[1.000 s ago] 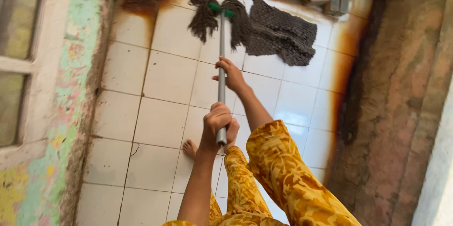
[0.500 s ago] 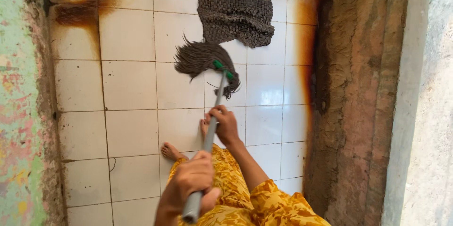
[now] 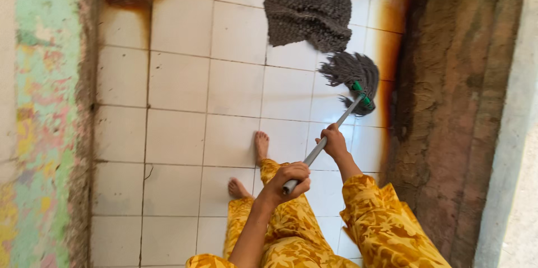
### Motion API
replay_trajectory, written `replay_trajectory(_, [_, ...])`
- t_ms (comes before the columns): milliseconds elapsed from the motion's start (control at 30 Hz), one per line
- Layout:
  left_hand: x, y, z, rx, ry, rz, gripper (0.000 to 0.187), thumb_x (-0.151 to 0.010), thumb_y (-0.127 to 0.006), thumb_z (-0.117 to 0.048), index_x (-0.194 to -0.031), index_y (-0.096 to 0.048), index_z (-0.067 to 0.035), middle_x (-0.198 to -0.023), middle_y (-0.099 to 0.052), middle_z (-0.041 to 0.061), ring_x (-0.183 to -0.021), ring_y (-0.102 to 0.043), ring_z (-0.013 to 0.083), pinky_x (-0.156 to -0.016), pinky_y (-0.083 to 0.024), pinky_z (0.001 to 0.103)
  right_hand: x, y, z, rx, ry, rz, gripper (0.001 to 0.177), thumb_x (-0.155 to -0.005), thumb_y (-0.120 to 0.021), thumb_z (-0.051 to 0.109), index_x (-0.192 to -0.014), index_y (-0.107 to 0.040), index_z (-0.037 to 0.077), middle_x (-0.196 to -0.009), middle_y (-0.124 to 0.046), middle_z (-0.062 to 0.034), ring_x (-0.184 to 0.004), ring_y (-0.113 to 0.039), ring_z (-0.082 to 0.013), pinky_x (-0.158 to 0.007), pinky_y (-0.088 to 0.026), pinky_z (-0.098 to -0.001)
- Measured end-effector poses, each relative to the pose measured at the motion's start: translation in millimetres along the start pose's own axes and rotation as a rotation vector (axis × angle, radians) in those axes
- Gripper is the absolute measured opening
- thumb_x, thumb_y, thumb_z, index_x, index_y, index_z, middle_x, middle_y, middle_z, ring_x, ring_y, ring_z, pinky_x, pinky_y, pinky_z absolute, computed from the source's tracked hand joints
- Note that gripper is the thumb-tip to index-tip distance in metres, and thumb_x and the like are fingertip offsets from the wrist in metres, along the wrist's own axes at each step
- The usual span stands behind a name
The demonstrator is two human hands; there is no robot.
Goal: The person mops a tiled floor using a mop with a long handle, moving a floor mat several times to clean the surface beneath it.
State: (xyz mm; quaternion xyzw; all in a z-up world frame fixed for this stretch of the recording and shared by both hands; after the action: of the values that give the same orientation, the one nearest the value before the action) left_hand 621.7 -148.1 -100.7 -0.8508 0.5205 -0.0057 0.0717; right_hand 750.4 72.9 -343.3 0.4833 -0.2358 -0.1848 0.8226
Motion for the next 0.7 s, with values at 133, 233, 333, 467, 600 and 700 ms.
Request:
replay_trajectory(133, [97.9, 83.4, -74.0, -0.098, -0.230, -0.373, 0.015, -0.088, -0.075, 0.000, -0.090, -0.060, 0.000, -0.096, -0.070, 0.011, -0.100, -0.071, 0.0266, -0.105, -0.054, 0.042, 12.8, -52.2, 108.7, -0.097, 0.152, -0.001, 0.017, -0.075, -0.081, 0.020, -0.072, -0.070, 0.007, -0.086, -0.065, -0.0141, -0.074, -0.066, -0.0366, -0.068, -0.055, -0.0461])
replay_trajectory(233, [167.0, 126.0, -109.5, -0.295, -0.017, -0.294, 0.009, -0.085, -0.075, -0.004, -0.088, -0.069, 0.001, -0.096, -0.076, 0.010, -0.102, -0.073, 0.0267, -0.106, -0.047, 0.048, 34.8, -90.2, 222.1, -0.208, 0.190, 0.151, 0.009, -0.068, -0.079, 0.015, -0.072, -0.074, 0.009, -0.081, -0.067, -0.0130, -0.073, -0.067, -0.0346, -0.067, -0.055, -0.0449])
replay_trajectory(333, [241.5, 163.3, -160.1, -0.493, 0.139, -0.317, 0.004, -0.078, -0.070, -0.006, -0.078, -0.071, -0.002, -0.087, -0.076, 0.007, -0.092, -0.076, 0.0197, -0.109, -0.043, 0.053, 57.1, -110.0, 362.2, -0.351, 0.458, 0.170, 0.018, -0.072, -0.083, 0.021, -0.077, -0.072, 0.008, -0.080, -0.068, -0.0119, -0.076, -0.067, -0.0337, -0.070, -0.055, -0.0444])
replay_trajectory(467, [293.9, 194.9, -209.9, -0.571, -0.023, -0.632, 0.018, -0.084, -0.062, -0.002, -0.068, -0.056, -0.009, -0.074, -0.066, 0.002, -0.078, -0.068, 0.0137, -0.110, -0.047, 0.051, 79.4, -146.3, 517.5, -0.487, 0.661, 0.286, 0.019, -0.075, -0.079, 0.027, -0.080, -0.070, 0.010, -0.080, -0.067, -0.0084, -0.078, -0.069, -0.0312, -0.072, -0.055, -0.0437])
replay_trajectory(600, [298.9, 229.0, -221.1, -0.493, -0.094, -0.567, 0.028, -0.083, -0.060, 0.002, -0.061, -0.045, -0.006, -0.063, -0.055, 0.003, -0.065, -0.057, 0.0148, -0.091, -0.051, 0.049, 70.3, -163.4, 588.8, -0.332, 0.670, 0.353, 0.012, -0.071, -0.078, 0.027, -0.072, -0.071, 0.018, -0.085, -0.070, -0.0011, -0.078, -0.068, -0.0307, -0.072, -0.054, -0.0432])
replay_trajectory(700, [304.2, 244.4, -219.9, -0.461, -0.097, -0.524, 0.033, -0.082, -0.058, 0.004, -0.057, -0.039, -0.005, -0.057, -0.049, 0.004, -0.058, -0.051, 0.0153, -0.082, -0.053, 0.048, 71.1, -158.6, 588.9, -0.257, 0.584, 0.371, 0.006, -0.073, -0.075, 0.023, -0.078, -0.072, 0.021, -0.089, -0.070, 0.0016, -0.080, -0.070, -0.0275, -0.069, -0.055, -0.0418])
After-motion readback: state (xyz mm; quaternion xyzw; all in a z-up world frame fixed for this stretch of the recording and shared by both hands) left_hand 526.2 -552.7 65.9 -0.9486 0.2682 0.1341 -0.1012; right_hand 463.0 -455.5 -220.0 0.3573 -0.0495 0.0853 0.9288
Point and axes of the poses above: each hand's wrist, its own x-axis away from the middle knuckle, its own y-axis out of the back of the hand, z = x × y, the point moved 9 cm from there along -x, towards the middle knuckle
